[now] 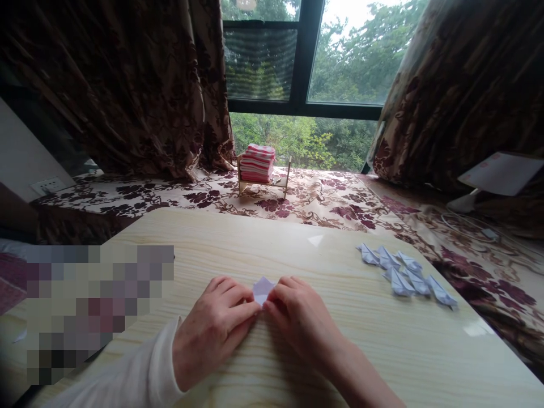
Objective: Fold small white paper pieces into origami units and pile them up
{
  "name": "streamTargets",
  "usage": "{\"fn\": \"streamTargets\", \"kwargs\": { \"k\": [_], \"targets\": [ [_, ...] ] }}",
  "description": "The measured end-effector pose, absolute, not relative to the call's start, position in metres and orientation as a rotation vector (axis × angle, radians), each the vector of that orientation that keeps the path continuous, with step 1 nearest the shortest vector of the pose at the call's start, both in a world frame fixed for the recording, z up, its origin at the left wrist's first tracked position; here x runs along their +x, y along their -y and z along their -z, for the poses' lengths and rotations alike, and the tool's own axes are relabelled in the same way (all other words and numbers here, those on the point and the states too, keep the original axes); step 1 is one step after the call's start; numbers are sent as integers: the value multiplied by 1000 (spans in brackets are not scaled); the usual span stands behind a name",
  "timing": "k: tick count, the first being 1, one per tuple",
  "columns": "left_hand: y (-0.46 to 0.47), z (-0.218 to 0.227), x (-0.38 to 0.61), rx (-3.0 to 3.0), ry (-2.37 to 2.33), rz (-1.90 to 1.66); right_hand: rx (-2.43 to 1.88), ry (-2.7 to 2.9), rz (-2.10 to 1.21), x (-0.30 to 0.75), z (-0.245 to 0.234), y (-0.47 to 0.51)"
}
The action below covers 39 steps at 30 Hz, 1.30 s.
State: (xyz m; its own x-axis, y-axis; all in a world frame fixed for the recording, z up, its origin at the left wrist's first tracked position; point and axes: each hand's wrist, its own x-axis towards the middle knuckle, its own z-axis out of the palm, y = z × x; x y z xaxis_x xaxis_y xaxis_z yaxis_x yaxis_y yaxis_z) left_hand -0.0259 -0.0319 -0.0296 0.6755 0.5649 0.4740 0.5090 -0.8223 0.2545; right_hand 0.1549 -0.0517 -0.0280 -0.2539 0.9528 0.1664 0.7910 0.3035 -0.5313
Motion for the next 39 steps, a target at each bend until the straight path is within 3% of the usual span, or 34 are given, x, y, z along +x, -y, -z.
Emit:
{"fn": "streamTargets", "kwargs": {
  "k": [6, 19, 39],
  "targets": [
    [33, 27, -26, 2828, -905, -801, -1483, 2164, -436, 161, 26, 55],
    [32, 27, -26, 2804, -913, -778, -1312, 2394, 41, 164, 27, 76],
    [33, 26, -26, 2736, -900, -800, -1464, 2314, -147, 158, 24, 75]
  ]
}}
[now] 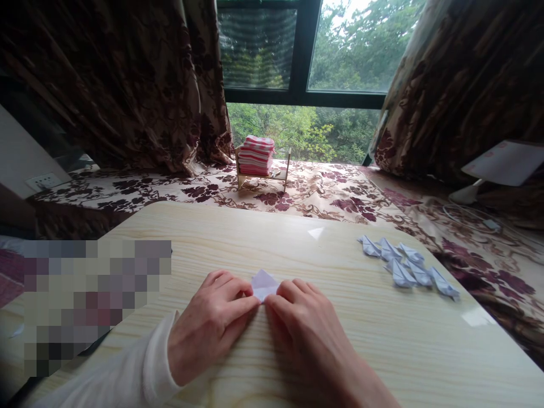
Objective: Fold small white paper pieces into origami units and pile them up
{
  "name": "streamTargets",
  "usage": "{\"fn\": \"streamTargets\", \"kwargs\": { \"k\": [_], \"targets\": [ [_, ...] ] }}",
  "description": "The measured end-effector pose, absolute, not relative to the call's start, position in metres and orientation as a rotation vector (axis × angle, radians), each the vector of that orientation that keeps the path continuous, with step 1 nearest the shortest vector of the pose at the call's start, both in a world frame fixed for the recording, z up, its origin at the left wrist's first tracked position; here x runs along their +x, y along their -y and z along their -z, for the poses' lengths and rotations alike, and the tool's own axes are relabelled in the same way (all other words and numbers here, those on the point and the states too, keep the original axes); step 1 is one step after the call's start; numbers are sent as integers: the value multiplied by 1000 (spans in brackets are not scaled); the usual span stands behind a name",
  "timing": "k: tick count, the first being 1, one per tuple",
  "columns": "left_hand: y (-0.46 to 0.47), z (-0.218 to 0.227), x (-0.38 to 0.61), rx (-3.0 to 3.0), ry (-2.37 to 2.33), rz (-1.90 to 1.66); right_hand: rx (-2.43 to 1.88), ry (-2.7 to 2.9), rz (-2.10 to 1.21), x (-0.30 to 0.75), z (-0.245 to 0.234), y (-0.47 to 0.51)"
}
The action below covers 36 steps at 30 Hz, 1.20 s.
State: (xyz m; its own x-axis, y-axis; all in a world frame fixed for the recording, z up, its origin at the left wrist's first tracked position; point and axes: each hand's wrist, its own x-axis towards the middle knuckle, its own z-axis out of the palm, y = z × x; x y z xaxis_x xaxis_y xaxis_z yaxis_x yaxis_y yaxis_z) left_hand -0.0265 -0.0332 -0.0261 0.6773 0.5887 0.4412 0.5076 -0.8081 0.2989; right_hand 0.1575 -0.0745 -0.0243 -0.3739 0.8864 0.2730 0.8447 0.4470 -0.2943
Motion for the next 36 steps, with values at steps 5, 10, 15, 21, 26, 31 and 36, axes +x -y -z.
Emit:
{"fn": "streamTargets", "kwargs": {
  "k": [5, 10, 15, 21, 26, 31, 36],
  "targets": [
    [34, 25, -26, 2762, -917, -752, -1555, 2165, -292, 155, 26, 68],
    [34, 25, -26, 2779, -911, -751, -1663, 2082, -391, 151, 27, 62],
    [34, 26, -26, 2787, -900, -774, -1727, 2074, -387, 149, 27, 59],
    [34, 26, -26, 2765, -911, -783, -1721, 2115, -341, 148, 26, 59],
    [34, 26, -26, 2758, -913, -785, -1714, 2142, -284, 146, 27, 60],
    [34, 26, -25, 2766, -907, -803, -1695, 2143, -235, 145, 30, 61],
    [34, 25, -26, 2768, -896, -811, -1676, 2149, -183, 146, 30, 62]
  ]
}}
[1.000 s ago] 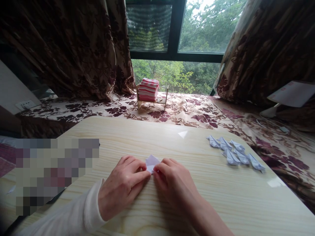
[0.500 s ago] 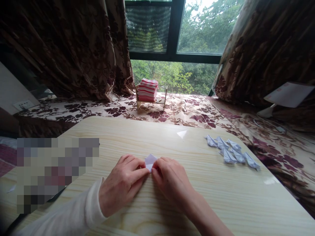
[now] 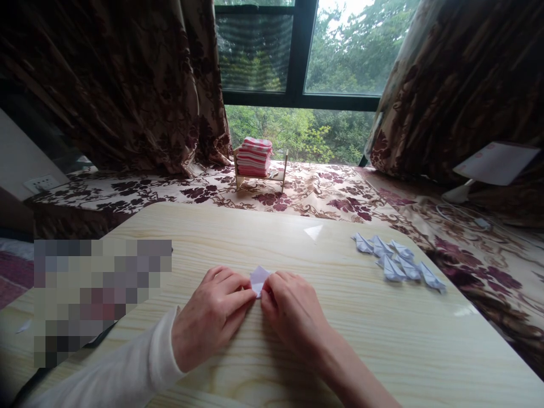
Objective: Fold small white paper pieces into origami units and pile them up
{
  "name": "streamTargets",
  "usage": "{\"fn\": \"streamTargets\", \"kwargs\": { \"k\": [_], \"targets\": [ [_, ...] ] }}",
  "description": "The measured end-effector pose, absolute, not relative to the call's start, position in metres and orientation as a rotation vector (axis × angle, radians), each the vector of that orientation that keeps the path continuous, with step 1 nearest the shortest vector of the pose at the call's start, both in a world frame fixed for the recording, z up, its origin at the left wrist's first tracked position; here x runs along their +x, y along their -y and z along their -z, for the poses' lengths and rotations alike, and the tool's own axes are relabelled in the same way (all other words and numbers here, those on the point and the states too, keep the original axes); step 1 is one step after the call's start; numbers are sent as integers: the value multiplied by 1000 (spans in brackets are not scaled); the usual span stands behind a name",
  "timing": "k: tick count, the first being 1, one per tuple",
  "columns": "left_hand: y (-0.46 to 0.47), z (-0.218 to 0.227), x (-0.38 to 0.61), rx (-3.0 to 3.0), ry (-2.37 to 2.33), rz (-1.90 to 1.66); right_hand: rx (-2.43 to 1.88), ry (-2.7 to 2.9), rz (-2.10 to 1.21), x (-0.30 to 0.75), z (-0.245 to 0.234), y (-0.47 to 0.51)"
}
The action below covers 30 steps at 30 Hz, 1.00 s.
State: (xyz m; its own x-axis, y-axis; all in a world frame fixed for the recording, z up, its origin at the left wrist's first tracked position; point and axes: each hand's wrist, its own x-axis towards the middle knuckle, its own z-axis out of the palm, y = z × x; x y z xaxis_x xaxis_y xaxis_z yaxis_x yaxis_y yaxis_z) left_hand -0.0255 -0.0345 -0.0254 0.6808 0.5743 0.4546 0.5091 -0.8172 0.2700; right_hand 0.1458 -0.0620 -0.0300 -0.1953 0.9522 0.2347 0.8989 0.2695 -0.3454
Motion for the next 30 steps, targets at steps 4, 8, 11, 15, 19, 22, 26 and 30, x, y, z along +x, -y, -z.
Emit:
{"fn": "streamTargets", "kwargs": {
  "k": [4, 8, 11, 15, 19, 22, 26, 30],
  "targets": [
    [35, 26, -26, 2770, -887, -802, -1680, 2163, -188, 145, 29, 61],
    [36, 25, -26, 2821, -884, -727, -1674, 2177, -195, 145, 30, 62],
    [37, 23, -27, 2830, -900, -683, -1629, 2186, -212, 147, 28, 68],
    [37, 24, -29, 2819, -878, -683, -1534, 2294, -189, 154, 24, 81],
    [35, 27, -29, 2803, -860, -722, -1421, 2441, 11, 157, 27, 87],
    [36, 26, -28, 2794, -867, -731, -1385, 2452, 169, 153, 32, 86],
    [39, 26, -26, 2820, -907, -720, -1352, 2420, 276, 147, 37, 85],
    [42, 29, -23, 2904, -937, -693, -1368, 2392, 270, 142, 40, 87]
  ]
}}
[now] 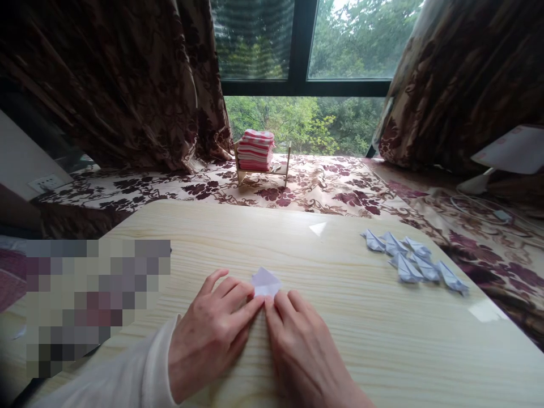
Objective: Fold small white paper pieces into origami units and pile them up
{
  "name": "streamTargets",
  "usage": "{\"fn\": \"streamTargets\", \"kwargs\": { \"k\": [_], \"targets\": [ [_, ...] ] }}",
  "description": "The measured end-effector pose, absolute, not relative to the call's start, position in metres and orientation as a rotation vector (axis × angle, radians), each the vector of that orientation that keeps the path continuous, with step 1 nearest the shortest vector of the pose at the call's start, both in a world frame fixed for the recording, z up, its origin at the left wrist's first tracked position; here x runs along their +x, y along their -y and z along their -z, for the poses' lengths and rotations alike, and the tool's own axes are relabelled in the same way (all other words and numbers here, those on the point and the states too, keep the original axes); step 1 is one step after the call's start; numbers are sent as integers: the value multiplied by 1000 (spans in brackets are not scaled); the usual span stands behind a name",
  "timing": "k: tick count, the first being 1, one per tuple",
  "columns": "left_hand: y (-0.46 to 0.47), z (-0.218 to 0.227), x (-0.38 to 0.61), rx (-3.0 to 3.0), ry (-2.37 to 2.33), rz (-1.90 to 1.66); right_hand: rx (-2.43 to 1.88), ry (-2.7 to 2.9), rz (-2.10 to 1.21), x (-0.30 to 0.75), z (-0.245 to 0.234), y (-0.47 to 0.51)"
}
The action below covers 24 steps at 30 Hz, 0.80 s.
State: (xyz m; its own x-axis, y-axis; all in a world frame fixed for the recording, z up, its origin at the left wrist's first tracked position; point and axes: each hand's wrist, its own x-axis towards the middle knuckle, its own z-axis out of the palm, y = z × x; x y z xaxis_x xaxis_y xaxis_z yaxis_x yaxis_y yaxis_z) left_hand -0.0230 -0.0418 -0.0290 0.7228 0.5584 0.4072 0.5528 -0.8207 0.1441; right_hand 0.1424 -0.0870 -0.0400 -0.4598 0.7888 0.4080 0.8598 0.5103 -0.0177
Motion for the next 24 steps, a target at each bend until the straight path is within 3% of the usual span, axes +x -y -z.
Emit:
{"fn": "streamTargets", "kwargs": {
  "k": [5, 13, 24],
  "targets": [
    [42, 30, -18, 2962, -947, -665, -1430, 2378, 241, 139, 43, 88],
    [38, 28, -25, 2918, -804, -639, -1553, 2243, -215, 146, 33, 89],
    [35, 23, -29, 2939, -881, -530, -1580, 2303, -150, 156, 20, 98]
  ]
}}
